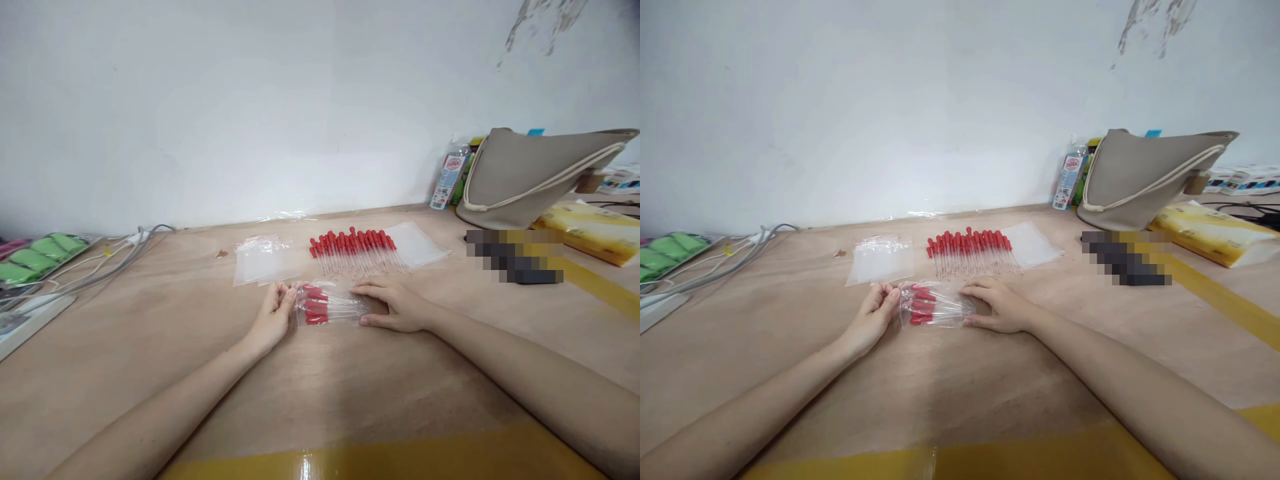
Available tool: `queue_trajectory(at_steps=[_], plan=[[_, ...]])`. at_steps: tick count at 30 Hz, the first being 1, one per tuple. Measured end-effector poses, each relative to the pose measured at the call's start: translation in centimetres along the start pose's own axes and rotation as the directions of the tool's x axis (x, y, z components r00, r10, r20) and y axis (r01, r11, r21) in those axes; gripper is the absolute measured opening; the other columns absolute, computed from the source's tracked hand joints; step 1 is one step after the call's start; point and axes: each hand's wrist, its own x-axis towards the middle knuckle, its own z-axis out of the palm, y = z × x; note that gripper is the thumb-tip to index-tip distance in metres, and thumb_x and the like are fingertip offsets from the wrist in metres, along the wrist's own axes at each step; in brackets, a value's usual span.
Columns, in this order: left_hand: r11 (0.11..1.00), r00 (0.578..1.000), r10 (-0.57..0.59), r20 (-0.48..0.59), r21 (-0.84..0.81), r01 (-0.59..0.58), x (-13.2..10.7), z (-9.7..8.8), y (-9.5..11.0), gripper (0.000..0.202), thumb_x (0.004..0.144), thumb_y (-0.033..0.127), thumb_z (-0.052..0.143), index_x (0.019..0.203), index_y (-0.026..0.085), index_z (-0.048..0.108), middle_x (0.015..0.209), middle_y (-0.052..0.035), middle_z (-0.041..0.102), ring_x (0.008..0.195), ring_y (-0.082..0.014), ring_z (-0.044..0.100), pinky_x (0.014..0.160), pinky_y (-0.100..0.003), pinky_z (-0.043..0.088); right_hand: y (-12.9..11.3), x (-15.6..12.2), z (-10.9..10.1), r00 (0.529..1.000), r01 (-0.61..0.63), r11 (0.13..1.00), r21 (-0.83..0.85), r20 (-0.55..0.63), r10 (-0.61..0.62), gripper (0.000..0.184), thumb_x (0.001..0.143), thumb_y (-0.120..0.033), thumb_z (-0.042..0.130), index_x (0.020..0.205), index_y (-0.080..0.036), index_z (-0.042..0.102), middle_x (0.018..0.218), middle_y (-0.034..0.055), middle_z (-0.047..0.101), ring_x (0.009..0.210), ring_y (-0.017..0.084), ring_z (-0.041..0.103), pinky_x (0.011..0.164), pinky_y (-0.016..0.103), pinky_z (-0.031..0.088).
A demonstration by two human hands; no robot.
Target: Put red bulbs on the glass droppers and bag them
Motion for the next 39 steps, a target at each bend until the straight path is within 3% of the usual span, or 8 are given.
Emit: queue_trajectory(at_steps=[5, 9, 15, 21, 24, 30, 36, 39], plan=[[0.978, 1.000, 0.006, -0.028, 0.211, 0.000, 0.1, -0.3, 0.0, 0.034, 0.075, 0.049, 0.052, 0.069, 0.020, 0.035, 0.058, 0.0062, 0.040, 0.052, -0.0089, 0.036, 0.052, -0.022, 0.031, 0.1, 0.0, 0.0, 1.000, 0.001, 1.000, 0.004, -0.004, -0.001, 0.056, 0.076, -0.049, 0.057, 0.123, -0.019, 0.050, 0.119, 0.0128, 0.053, 0.110, 0.024, 0.048, 0.093, 0.042, 0.039], [0.964, 0.999, 0.001, -0.052, 0.267, 0.013, 0.2, -0.5, -0.1, 0.032, 0.076, 0.047, 0.051, 0.069, 0.020, 0.037, 0.057, 0.0062, 0.040, 0.051, -0.0087, 0.035, 0.051, -0.022, 0.030, 0.0, 0.0, 0.0, 1.000, -0.004, 1.000, 0.015, 0.003, 0.004, 0.056, 0.076, -0.049, 0.057, 0.122, -0.018, 0.051, 0.119, 0.0129, 0.053, 0.109, 0.024, 0.049, 0.093, 0.041, 0.039], [0.984, 0.996, -0.039, -0.083, 0.171, 0.053, 0.0, -0.1, 0.0, 0.033, 0.072, 0.048, 0.055, 0.069, 0.020, 0.038, 0.057, 0.0058, 0.045, 0.053, -0.0095, 0.043, 0.052, -0.022, 0.034, -0.1, 0.1, -0.1, 1.000, 0.005, 1.000, 0.016, -0.012, -0.005, 0.055, 0.076, -0.050, 0.057, 0.122, -0.019, 0.051, 0.117, 0.0127, 0.054, 0.107, 0.024, 0.050, 0.092, 0.042, 0.039], [0.977, 0.982, -0.187, -0.008, -0.108, 0.186, 0.7, -0.6, 0.4, 0.023, 0.066, 0.034, 0.056, 0.075, 0.019, 0.041, 0.069, 0.0020, 0.056, 0.066, -0.0129, 0.057, 0.065, -0.026, 0.044, -0.1, 0.1, 0.0, 1.000, 0.001, 1.000, 0.020, 0.002, -0.001, 0.055, 0.076, -0.049, 0.057, 0.122, -0.018, 0.051, 0.118, 0.0130, 0.053, 0.109, 0.024, 0.048, 0.092, 0.041, 0.039], [0.970, 0.971, -0.233, 0.052, -0.052, 0.236, 1.2, -1.1, 0.6, 0.023, 0.067, 0.031, 0.055, 0.080, 0.019, 0.040, 0.071, 0.0009, 0.058, 0.064, -0.0135, 0.058, 0.062, -0.027, 0.045, 0.0, 0.0, 0.0, 1.000, -0.005, 1.000, 0.024, 0.007, 0.005, 0.055, 0.077, -0.049, 0.057, 0.122, -0.019, 0.051, 0.119, 0.0130, 0.053, 0.109, 0.024, 0.048, 0.092, 0.042, 0.039], [0.981, 0.977, -0.101, 0.186, 0.184, 0.066, 2.3, -2.0, 0.3, 0.025, 0.068, 0.027, 0.054, 0.089, 0.020, 0.043, 0.071, 0.0026, 0.060, 0.059, -0.0104, 0.053, 0.057, -0.023, 0.043, 0.0, -0.1, 0.0, 1.000, 0.006, 1.000, 0.029, -0.015, -0.006, 0.054, 0.078, -0.047, 0.056, 0.123, -0.020, 0.049, 0.119, 0.0127, 0.052, 0.110, 0.025, 0.048, 0.092, 0.042, 0.039], [0.913, 0.995, 0.095, -0.017, 0.400, -0.081, 2.6, -2.4, -0.2, 0.017, 0.073, 0.034, 0.053, 0.079, 0.018, 0.054, 0.067, 0.0010, 0.054, 0.060, -0.0113, 0.049, 0.056, -0.023, 0.040, -1.2, 0.1, 0.3, 0.989, 0.140, 0.990, -0.015, -0.034, -0.141, 0.042, 0.082, -0.042, 0.053, 0.119, -0.022, 0.054, 0.116, 0.0112, 0.055, 0.106, 0.023, 0.050, 0.090, 0.041, 0.039], [0.848, 0.986, 0.166, 0.004, 0.510, -0.144, 2.3, -2.3, -0.5, 0.022, 0.072, 0.036, 0.058, 0.084, 0.018, 0.057, 0.077, -0.0010, 0.056, 0.068, -0.0133, 0.051, 0.061, -0.024, 0.041, -1.6, 0.2, 0.5, 0.989, 0.147, 0.989, -0.026, 0.030, -0.147, 0.044, 0.080, -0.043, 0.054, 0.119, -0.021, 0.055, 0.115, 0.0114, 0.056, 0.104, 0.023, 0.050, 0.090, 0.042, 0.039]])
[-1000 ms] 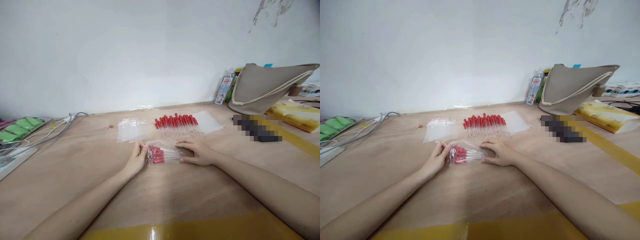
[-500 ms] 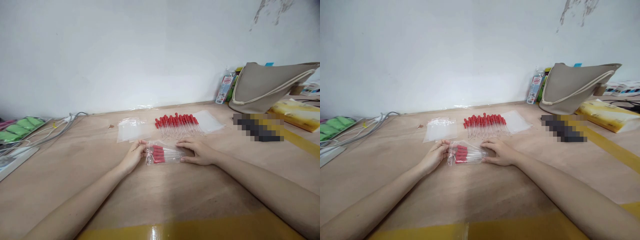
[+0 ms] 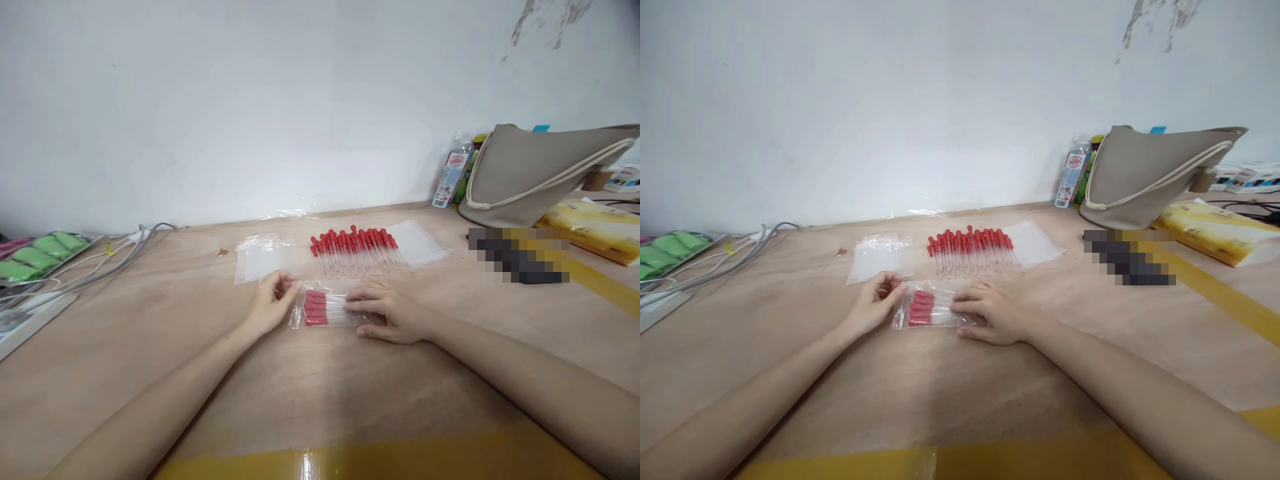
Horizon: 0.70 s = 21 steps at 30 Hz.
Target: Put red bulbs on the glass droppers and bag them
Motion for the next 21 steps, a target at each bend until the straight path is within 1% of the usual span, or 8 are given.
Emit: queue_trajectory(at_steps=[4, 8, 11, 13, 15, 17, 18, 21], plan=[[0.999, 0.999, 0.009, 0.035, 0.031, -0.010, 0.0, 0.1, -0.2, 0.037, 0.062, 0.035, 0.069, 0.095, 0.020, 0.060, 0.095, -0.0040, 0.056, 0.076, -0.0152, 0.053, 0.065, -0.025, 0.043, 0.0, 0.0, -0.1, 1.000, -0.024, 0.998, 0.054, 0.020, 0.023, 0.045, 0.080, -0.041, 0.055, 0.121, -0.020, 0.053, 0.117, 0.0112, 0.055, 0.104, 0.022, 0.051, 0.089, 0.039, 0.041], [0.995, 0.985, -0.059, 0.162, -0.070, 0.072, 0.7, 0.0, -0.2, 0.041, 0.064, 0.037, 0.067, 0.099, 0.017, 0.061, 0.084, -0.0039, 0.059, 0.070, -0.0146, 0.053, 0.066, -0.027, 0.042, 0.0, 0.1, -0.2, 1.000, -0.016, 0.997, 0.080, 0.017, 0.015, 0.039, 0.083, -0.034, 0.052, 0.119, -0.019, 0.055, 0.116, 0.0110, 0.056, 0.104, 0.020, 0.052, 0.090, 0.037, 0.041], [0.989, 0.963, -0.107, 0.246, -0.074, 0.129, 1.2, -0.3, 0.1, 0.046, 0.064, 0.041, 0.067, 0.101, 0.015, 0.058, 0.077, -0.0021, 0.059, 0.066, -0.0138, 0.051, 0.065, -0.027, 0.041, 0.0, 0.1, -0.2, 1.000, -0.013, 0.995, 0.097, 0.013, 0.012, 0.035, 0.085, -0.030, 0.049, 0.117, -0.020, 0.056, 0.116, 0.0101, 0.057, 0.105, 0.020, 0.052, 0.091, 0.038, 0.041], [0.986, 0.919, -0.138, 0.369, -0.031, 0.161, 1.4, -0.6, 0.4, 0.045, 0.061, 0.042, 0.069, 0.097, 0.015, 0.059, 0.070, 0.0002, 0.057, 0.063, -0.0131, 0.050, 0.061, -0.025, 0.039, -0.1, 0.1, -0.1, 1.000, -0.006, 0.995, 0.103, 0.016, 0.004, 0.035, 0.085, -0.029, 0.049, 0.118, -0.020, 0.055, 0.117, 0.0095, 0.057, 0.106, 0.019, 0.052, 0.092, 0.038, 0.041], [0.980, 0.825, -0.156, 0.543, -0.016, 0.196, 1.5, -1.0, 0.9, 0.037, 0.062, 0.043, 0.069, 0.084, 0.015, 0.059, 0.066, 0.0014, 0.056, 0.062, -0.0128, 0.050, 0.061, -0.025, 0.039, 0.0, 0.1, 0.0, 1.000, 0.001, 0.995, 0.100, 0.023, -0.003, 0.035, 0.085, -0.028, 0.049, 0.119, -0.020, 0.055, 0.119, 0.0091, 0.056, 0.107, 0.019, 0.051, 0.093, 0.038, 0.040], [0.977, 0.750, -0.130, 0.649, -0.047, 0.210, 1.3, -1.3, 1.4, 0.033, 0.064, 0.043, 0.067, 0.076, 0.015, 0.055, 0.068, 0.0017, 0.056, 0.065, -0.0127, 0.051, 0.063, -0.024, 0.039, 0.0, 0.0, 0.1, 1.000, -0.004, 0.996, 0.095, 0.026, 0.001, 0.037, 0.084, -0.028, 0.050, 0.120, -0.020, 0.053, 0.120, 0.0089, 0.055, 0.109, 0.019, 0.050, 0.095, 0.038, 0.039], [0.977, 0.740, -0.105, 0.664, -0.070, 0.202, 1.3, -1.4, 1.7, 0.032, 0.065, 0.042, 0.067, 0.074, 0.015, 0.051, 0.070, 0.0021, 0.055, 0.067, -0.0123, 0.051, 0.064, -0.024, 0.039, 0.1, 0.0, 0.1, 1.000, -0.008, 0.996, 0.093, 0.024, 0.006, 0.038, 0.084, -0.029, 0.050, 0.121, -0.020, 0.053, 0.121, 0.0089, 0.054, 0.109, 0.019, 0.050, 0.095, 0.038, 0.039], [0.981, 0.755, -0.050, 0.654, -0.110, 0.160, 0.9, -1.5, 2.4, 0.030, 0.069, 0.039, 0.064, 0.074, 0.017, 0.043, 0.069, 0.0049, 0.048, 0.065, -0.0097, 0.046, 0.061, -0.022, 0.037, 0.2, -0.2, 0.2, 1.000, -0.012, 0.995, 0.100, 0.011, 0.011, 0.041, 0.084, -0.030, 0.051, 0.124, -0.022, 0.050, 0.123, 0.0092, 0.052, 0.111, 0.020, 0.049, 0.094, 0.039, 0.040]])
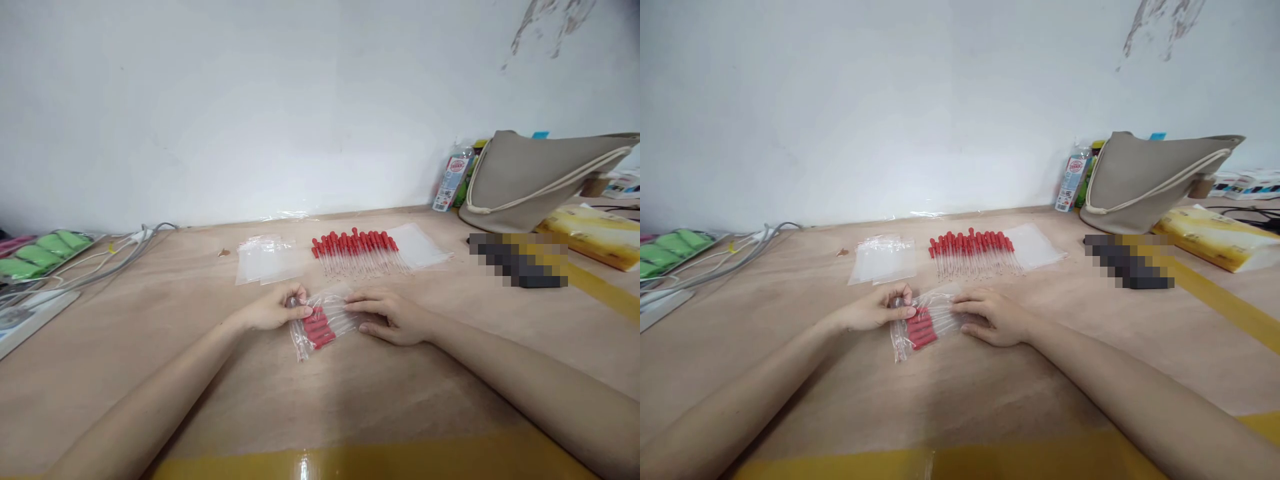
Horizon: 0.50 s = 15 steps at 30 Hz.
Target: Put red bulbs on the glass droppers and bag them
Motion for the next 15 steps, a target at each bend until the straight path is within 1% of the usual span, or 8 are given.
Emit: queue_trajectory(at_steps=[3, 5, 7, 9, 11, 13, 14, 15], plan=[[1.000, 0.998, -0.002, 0.071, -0.026, 0.004, -0.3, 0.1, 0.3, 0.031, 0.073, 0.037, 0.061, 0.073, 0.018, 0.037, 0.065, 0.0066, 0.041, 0.060, -0.0075, 0.041, 0.055, -0.019, 0.034, 0.0, -0.1, 0.0, 1.000, -0.001, 1.000, 0.003, -0.003, 0.001, 0.042, 0.084, -0.031, 0.052, 0.124, -0.022, 0.050, 0.123, 0.0095, 0.052, 0.110, 0.020, 0.049, 0.093, 0.038, 0.040], [0.998, 0.991, -0.008, 0.133, -0.062, 0.016, -0.5, -0.3, 0.4, 0.032, 0.073, 0.036, 0.062, 0.072, 0.018, 0.036, 0.064, 0.0068, 0.041, 0.059, -0.0068, 0.042, 0.053, -0.018, 0.034, 0.0, -0.1, 0.0, 1.000, -0.005, 1.000, -0.004, -0.003, 0.005, 0.041, 0.084, -0.031, 0.052, 0.124, -0.022, 0.050, 0.123, 0.0097, 0.052, 0.110, 0.020, 0.049, 0.093, 0.038, 0.040], [0.994, 0.985, -0.027, 0.171, -0.100, 0.044, -0.8, -1.3, 0.2, 0.034, 0.072, 0.035, 0.063, 0.069, 0.018, 0.034, 0.063, 0.0070, 0.043, 0.057, -0.0064, 0.044, 0.052, -0.018, 0.036, -0.1, -0.2, 0.0, 1.000, -0.008, 1.000, -0.013, -0.005, 0.008, 0.041, 0.084, -0.031, 0.051, 0.123, -0.021, 0.050, 0.122, 0.0099, 0.052, 0.110, 0.020, 0.049, 0.093, 0.038, 0.041], [0.987, 0.988, -0.045, 0.149, -0.145, 0.067, -1.2, -2.7, -0.3, 0.037, 0.071, 0.034, 0.065, 0.067, 0.018, 0.032, 0.060, 0.0074, 0.044, 0.054, -0.0061, 0.046, 0.050, -0.017, 0.039, -0.3, -0.1, 0.0, 1.000, -0.007, 1.000, -0.021, -0.018, 0.007, 0.041, 0.083, -0.032, 0.052, 0.122, -0.021, 0.051, 0.122, 0.0100, 0.053, 0.109, 0.020, 0.050, 0.091, 0.037, 0.041], [0.976, 0.997, -0.056, 0.046, -0.210, 0.065, -1.4, -4.2, -1.1, 0.039, 0.069, 0.033, 0.068, 0.066, 0.018, 0.032, 0.058, 0.0074, 0.046, 0.053, -0.0064, 0.049, 0.049, -0.018, 0.041, -0.3, 0.0, 0.0, 0.996, -0.022, 0.999, -0.049, -0.086, 0.017, 0.038, 0.082, -0.034, 0.053, 0.118, -0.020, 0.055, 0.117, 0.0099, 0.056, 0.105, 0.020, 0.052, 0.088, 0.036, 0.042], [0.955, 0.987, -0.053, -0.152, -0.298, 0.006, -1.1, -5.3, -2.0, 0.041, 0.066, 0.032, 0.070, 0.065, 0.017, 0.032, 0.059, 0.0067, 0.048, 0.054, -0.0073, 0.053, 0.050, -0.018, 0.044, 0.1, 0.2, -0.2, 0.970, -0.094, 0.989, -0.112, -0.233, 0.066, 0.031, 0.082, -0.034, 0.053, 0.108, -0.020, 0.060, 0.107, 0.0092, 0.061, 0.098, 0.020, 0.055, 0.085, 0.036, 0.043], [0.939, 0.960, -0.059, -0.273, -0.342, -0.040, -0.8, -5.6, -2.4, 0.041, 0.065, 0.032, 0.071, 0.065, 0.018, 0.033, 0.060, 0.0064, 0.048, 0.056, -0.0078, 0.055, 0.051, -0.018, 0.045, 0.4, 0.3, -0.4, 0.940, -0.161, 0.976, -0.149, -0.324, 0.106, 0.027, 0.082, -0.033, 0.053, 0.102, -0.019, 0.062, 0.101, 0.0087, 0.063, 0.094, 0.020, 0.056, 0.083, 0.036, 0.042], [0.922, 0.916, -0.073, -0.394, -0.377, -0.089, -0.2, -5.6, -2.7, 0.041, 0.064, 0.031, 0.072, 0.065, 0.018, 0.033, 0.061, 0.0060, 0.049, 0.057, -0.0081, 0.056, 0.053, -0.018, 0.046, 1.0, 0.3, -0.6, 0.897, -0.243, 0.953, -0.182, -0.415, 0.150, 0.023, 0.082, -0.033, 0.052, 0.097, -0.019, 0.064, 0.096, 0.0080, 0.065, 0.090, 0.020, 0.057, 0.082, 0.036, 0.041]])
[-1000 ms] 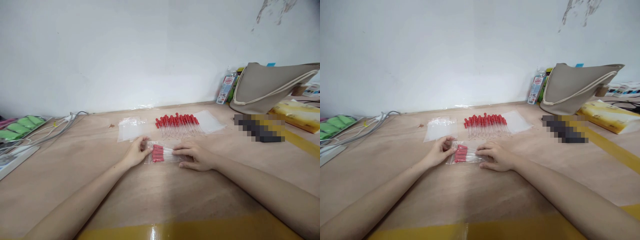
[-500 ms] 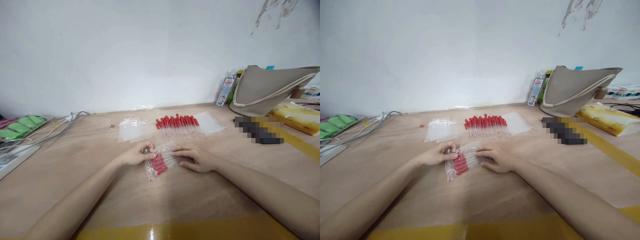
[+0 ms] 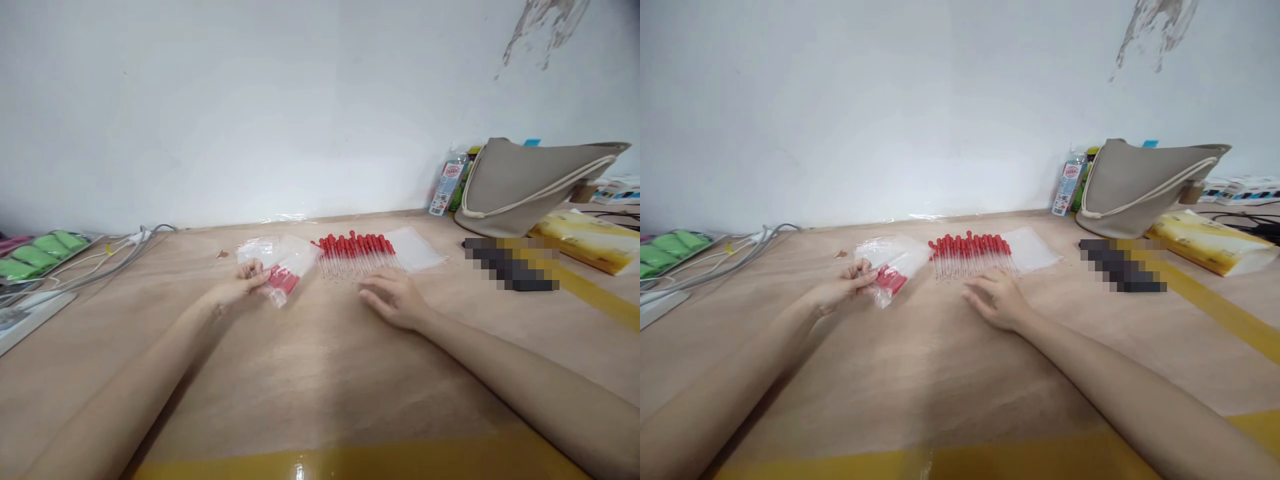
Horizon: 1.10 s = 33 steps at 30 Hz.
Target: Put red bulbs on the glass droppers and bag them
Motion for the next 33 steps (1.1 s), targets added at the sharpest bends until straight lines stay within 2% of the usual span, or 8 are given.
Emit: queue_trajectory(at_steps=[4, 8, 12, 16, 18, 20, 26, 33], plan=[[0.999, 0.927, 0.045, -0.373, 0.018, -0.042, 2.6, 1.9, -1.2, 0.036, 0.068, 0.026, 0.067, 0.066, 0.019, 0.032, 0.064, 0.0040, 0.052, 0.062, -0.0101, 0.060, 0.062, -0.023, 0.049, 3.4, 0.7, -0.9, 0.935, -0.326, 0.912, -0.248, -0.228, 0.272, 0.020, 0.080, -0.029, 0.050, 0.086, -0.019, 0.066, 0.090, 0.0069, 0.066, 0.091, 0.022, 0.056, 0.083, 0.039, 0.036], [0.984, 0.901, 0.064, -0.429, 0.180, 0.015, 4.8, 3.8, -1.7, 0.029, 0.069, 0.031, 0.065, 0.068, 0.019, 0.038, 0.064, 0.0010, 0.053, 0.068, -0.0156, 0.060, 0.069, -0.031, 0.048, 6.9, 0.4, -2.4, 0.822, -0.570, 0.701, -0.429, -0.295, 0.487, 0.026, 0.079, -0.027, 0.046, 0.092, -0.017, 0.067, 0.101, 0.0082, 0.065, 0.099, 0.025, 0.053, 0.088, 0.043, 0.030], [0.917, 0.883, 0.149, -0.446, 0.397, 0.045, 5.3, 4.0, -2.2, 0.032, 0.061, 0.037, 0.069, 0.079, 0.018, 0.049, 0.078, -0.0043, 0.058, 0.088, -0.0246, 0.056, 0.082, -0.039, 0.041, 8.7, -0.2, -3.3, 0.743, -0.635, 0.556, -0.537, -0.227, 0.629, 0.034, 0.082, -0.033, 0.043, 0.101, -0.015, 0.064, 0.110, 0.0108, 0.061, 0.102, 0.026, 0.053, 0.091, 0.044, 0.028], [0.555, 0.917, 0.261, -0.303, 0.824, 0.115, 4.3, 3.5, -2.8, 0.045, 0.076, 0.047, 0.050, 0.110, 0.017, 0.049, 0.117, -0.0134, 0.055, 0.116, -0.0308, 0.041, 0.095, -0.044, 0.031, 9.0, -0.2, -3.4, 0.677, -0.638, 0.480, -0.602, -0.143, 0.722, 0.036, 0.081, -0.037, 0.042, 0.096, -0.015, 0.066, 0.116, 0.0139, 0.057, 0.104, 0.029, 0.053, 0.085, 0.044, 0.034], [0.375, 0.955, 0.205, -0.215, 0.918, 0.126, 3.8, 3.2, -3.0, 0.051, 0.084, 0.049, 0.034, 0.121, 0.016, 0.045, 0.134, -0.0142, 0.042, 0.126, -0.0301, 0.031, 0.101, -0.046, 0.023, 8.9, 0.1, -3.4, 0.654, -0.642, 0.462, -0.612, -0.123, 0.746, 0.035, 0.081, -0.036, 0.042, 0.089, -0.014, 0.068, 0.113, 0.0146, 0.059, 0.102, 0.028, 0.054, 0.082, 0.042, 0.037], [0.302, 0.981, 0.122, -0.149, 0.947, 0.106, 3.3, 2.8, -3.0, 0.057, 0.088, 0.050, 0.020, 0.128, 0.014, 0.040, 0.143, -0.0133, 0.029, 0.132, -0.0277, 0.022, 0.105, -0.046, 0.017, 8.8, 0.4, -3.6, 0.629, -0.657, 0.442, -0.611, -0.122, 0.768, 0.033, 0.082, -0.034, 0.042, 0.085, -0.015, 0.069, 0.102, 0.0139, 0.064, 0.096, 0.028, 0.057, 0.079, 0.040, 0.038], [0.320, 0.990, 0.109, -0.086, 0.946, 0.047, 2.1, 1.9, -2.8, 0.062, 0.088, 0.053, 0.011, 0.128, 0.015, 0.039, 0.144, -0.0127, 0.027, 0.134, -0.0250, 0.019, 0.105, -0.046, 0.016, 9.1, 0.4, -3.6, 0.618, -0.692, 0.429, -0.581, -0.169, 0.768, 0.025, 0.079, -0.030, 0.047, 0.081, -0.017, 0.068, 0.090, 0.0114, 0.066, 0.088, 0.026, 0.059, 0.078, 0.040, 0.037], [0.428, 0.979, 0.180, -0.097, 0.904, 0.011, 1.7, 1.4, -3.1, 0.056, 0.088, 0.050, 0.015, 0.120, 0.017, 0.048, 0.138, -0.0138, 0.037, 0.132, -0.0248, 0.024, 0.105, -0.046, 0.016, 10.1, -0.2, -3.1, 0.639, -0.733, 0.508, -0.452, -0.203, 0.742, 0.037, 0.071, -0.052, 0.051, 0.083, -0.020, 0.066, 0.094, 0.0104, 0.062, 0.094, 0.030, 0.053, 0.078, 0.049, 0.034]])
